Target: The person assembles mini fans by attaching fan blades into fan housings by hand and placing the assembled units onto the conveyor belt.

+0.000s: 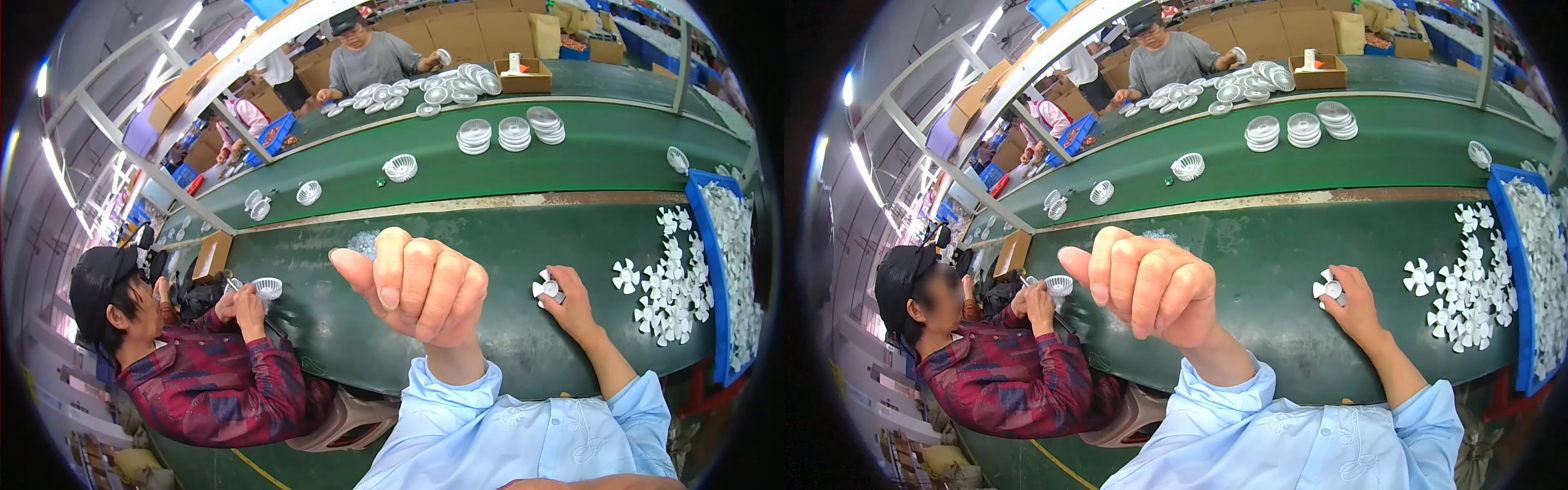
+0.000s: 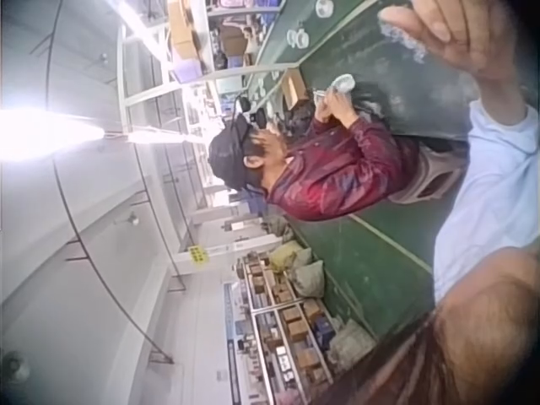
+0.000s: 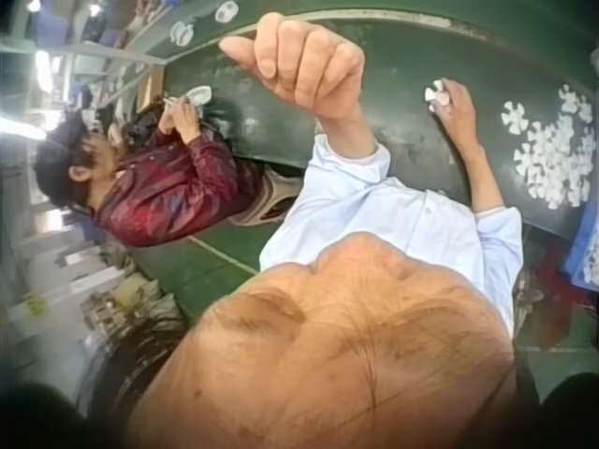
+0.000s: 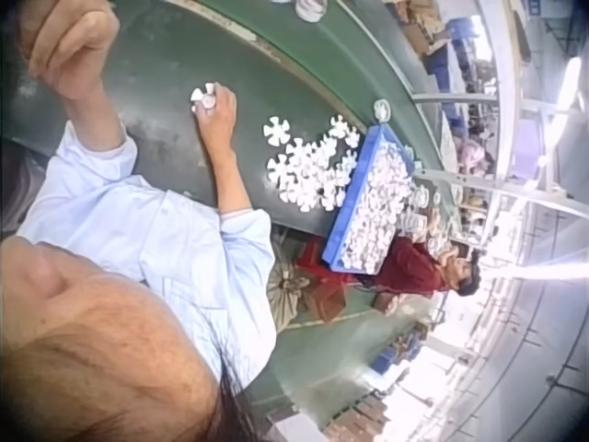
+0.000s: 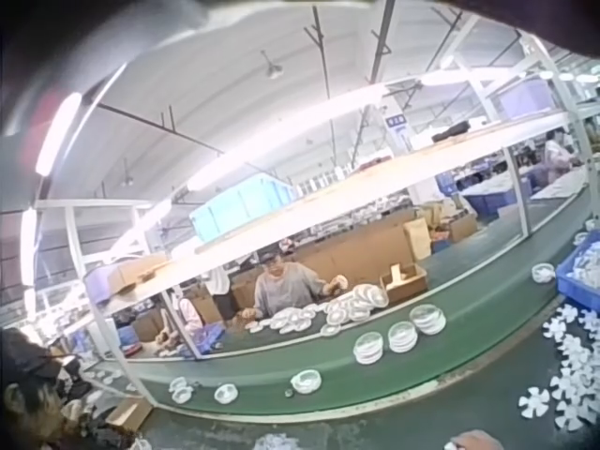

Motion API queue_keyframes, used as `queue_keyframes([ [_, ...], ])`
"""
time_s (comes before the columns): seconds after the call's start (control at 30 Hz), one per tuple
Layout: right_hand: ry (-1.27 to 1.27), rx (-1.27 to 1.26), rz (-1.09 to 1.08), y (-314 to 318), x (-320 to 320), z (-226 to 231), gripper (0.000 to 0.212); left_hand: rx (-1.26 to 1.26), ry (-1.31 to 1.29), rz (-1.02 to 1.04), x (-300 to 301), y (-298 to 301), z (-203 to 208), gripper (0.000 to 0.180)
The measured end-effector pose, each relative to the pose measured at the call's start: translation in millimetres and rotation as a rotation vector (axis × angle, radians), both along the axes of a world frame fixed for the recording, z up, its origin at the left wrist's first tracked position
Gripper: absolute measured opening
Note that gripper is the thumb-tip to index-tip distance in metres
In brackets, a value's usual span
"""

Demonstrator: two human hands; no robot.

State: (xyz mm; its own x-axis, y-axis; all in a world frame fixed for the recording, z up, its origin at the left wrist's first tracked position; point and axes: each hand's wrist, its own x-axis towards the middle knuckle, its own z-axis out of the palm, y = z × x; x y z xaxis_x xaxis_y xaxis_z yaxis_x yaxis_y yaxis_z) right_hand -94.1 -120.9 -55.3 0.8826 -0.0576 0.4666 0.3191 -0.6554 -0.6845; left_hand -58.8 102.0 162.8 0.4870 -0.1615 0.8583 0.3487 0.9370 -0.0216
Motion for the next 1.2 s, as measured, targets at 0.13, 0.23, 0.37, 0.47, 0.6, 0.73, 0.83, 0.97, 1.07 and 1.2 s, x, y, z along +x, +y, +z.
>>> queue_keyframes([
  [0.13, -0.003, -0.007, -0.007, -1, 0, -1, 0.045, -0.003, 0.0, -0.014, 1, -1, 0, 0.053],
  [0.23, 0.001, 0.0, 0.004, 0, 0, -1, 0.046, -0.018, -0.084, -0.038, 9, -1, -8, 0.058],
  [0.37, 0.032, 0.027, 0.011, -2, -1, -1, 0.048, 0.066, -0.069, 0.011, -1, 1, -2, 0.054],
  [0.47, 0.043, 0.035, 0.004, -6, -1, -5, 0.048, 0.148, -0.057, 0.06, -12, 4, 7, 0.06],
  [0.6, 0.002, -0.006, 0.016, 0, -1, 0, 0.049, 0.143, -0.264, 0.039, 2, 15, 4, 0.065],
  [0.73, 0.008, -0.019, 0.004, -5, 0, -3, 0.049, 0.099, -0.255, 0.125, -5, 3, 7, 0.048],
  [0.83, 0.021, -0.014, -0.004, -5, -2, -3, 0.049, 0.135, -0.358, 0.262, 2, 1, 8, 0.046],
  [0.97, 0.033, 0.002, 0.001, -5, -1, -5, 0.049, 0.058, -0.133, 0.048, -13, 4, 8, 0.067],
  [1.07, 0.026, -0.017, 0.003, -5, 0, -5, 0.05, 0.047, -0.187, 0.092, -6, 4, 3, 0.064],
  [1.2, 0.016, -0.014, 0.017, 5, 0, 25, 0.05, 0.035, -0.265, 0.158, 4, 1, 1, 0.065],
])
